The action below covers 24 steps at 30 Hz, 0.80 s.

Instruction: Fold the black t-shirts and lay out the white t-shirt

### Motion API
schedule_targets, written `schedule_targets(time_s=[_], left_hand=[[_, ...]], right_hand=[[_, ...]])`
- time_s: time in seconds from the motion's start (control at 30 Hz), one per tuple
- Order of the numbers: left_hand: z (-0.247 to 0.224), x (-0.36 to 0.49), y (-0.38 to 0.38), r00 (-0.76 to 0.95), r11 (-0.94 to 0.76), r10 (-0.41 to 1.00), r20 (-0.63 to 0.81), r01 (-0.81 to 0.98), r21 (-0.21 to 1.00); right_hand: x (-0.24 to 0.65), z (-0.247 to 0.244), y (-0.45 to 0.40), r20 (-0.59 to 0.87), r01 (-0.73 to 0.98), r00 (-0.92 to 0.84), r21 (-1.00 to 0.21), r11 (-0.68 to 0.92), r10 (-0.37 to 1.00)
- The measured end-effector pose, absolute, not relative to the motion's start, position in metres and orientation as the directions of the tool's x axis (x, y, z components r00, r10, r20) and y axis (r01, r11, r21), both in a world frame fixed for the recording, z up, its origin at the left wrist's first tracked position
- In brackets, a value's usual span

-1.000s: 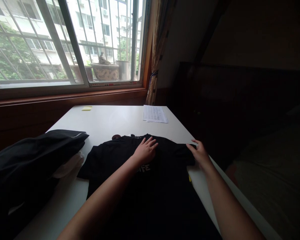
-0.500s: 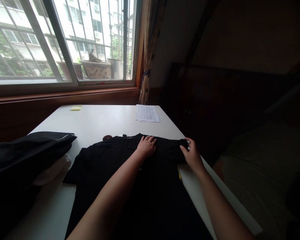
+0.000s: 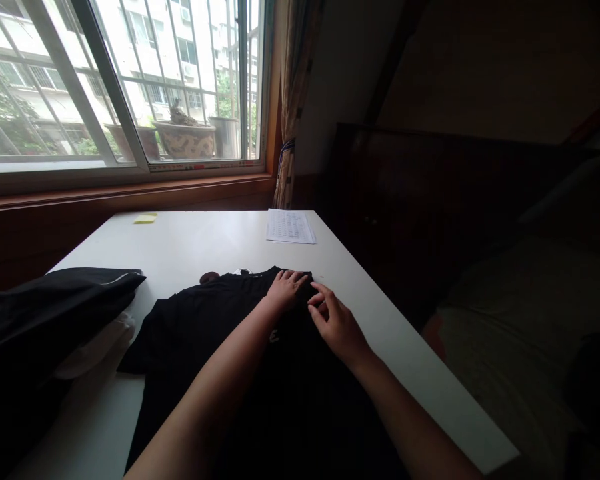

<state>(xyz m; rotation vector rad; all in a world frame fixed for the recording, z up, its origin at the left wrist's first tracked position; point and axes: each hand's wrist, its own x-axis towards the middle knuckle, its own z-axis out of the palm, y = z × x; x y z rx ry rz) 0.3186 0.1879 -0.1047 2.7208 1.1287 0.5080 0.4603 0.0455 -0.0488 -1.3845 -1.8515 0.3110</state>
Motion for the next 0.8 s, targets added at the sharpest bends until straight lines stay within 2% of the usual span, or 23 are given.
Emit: schedule_targets(time_s=[0.07, 0.13, 0.23, 0.3, 0.4, 0.5, 0.6, 0.8], left_hand=[[-0.105, 0.315, 0.192, 0.656, -0.704, 0.710, 0.257, 0.642, 0.305], [-0.105, 0.314, 0.196, 0.635, -0.685, 0.726, 0.264, 0.636, 0.354], [-0.103, 0.313, 0.201, 0.572, -0.625, 0.776, 0.265, 0.647, 0.437], [-0.100, 0.313, 0.202, 0.524, -0.576, 0.813, 0.255, 0.656, 0.488], [-0.095, 0.317, 0.202, 0.479, -0.516, 0.849, 0.224, 0.656, 0.550], [-0.091, 0.326, 0.201, 0.463, -0.481, 0.865, 0.194, 0.652, 0.586], [-0.091, 0.338, 0.199, 0.447, -0.454, 0.877, 0.175, 0.655, 0.604], [-0.094, 0.349, 0.199, 0.351, -0.347, 0.928, 0.127, 0.685, 0.641]], right_hand=[[0.458, -0.048, 0.041, 0.358, 0.622, -0.146, -0.692, 0.367, 0.922], [0.467, -0.047, 0.040, 0.334, 0.608, -0.114, -0.721, 0.331, 0.936], [0.499, -0.053, 0.043, 0.344, 0.682, 0.048, -0.697, 0.220, 0.938], [0.522, -0.061, 0.045, 0.312, 0.736, 0.087, -0.660, 0.150, 0.946], [0.547, -0.074, 0.041, 0.174, 0.772, -0.003, -0.626, 0.113, 0.985], [0.552, -0.082, 0.033, 0.087, 0.756, -0.066, -0.645, 0.107, 0.994], [0.545, -0.083, 0.028, 0.100, 0.755, -0.094, -0.641, 0.136, 0.991], [0.543, -0.083, 0.028, 0.238, 0.830, -0.074, -0.524, 0.192, 0.968]])
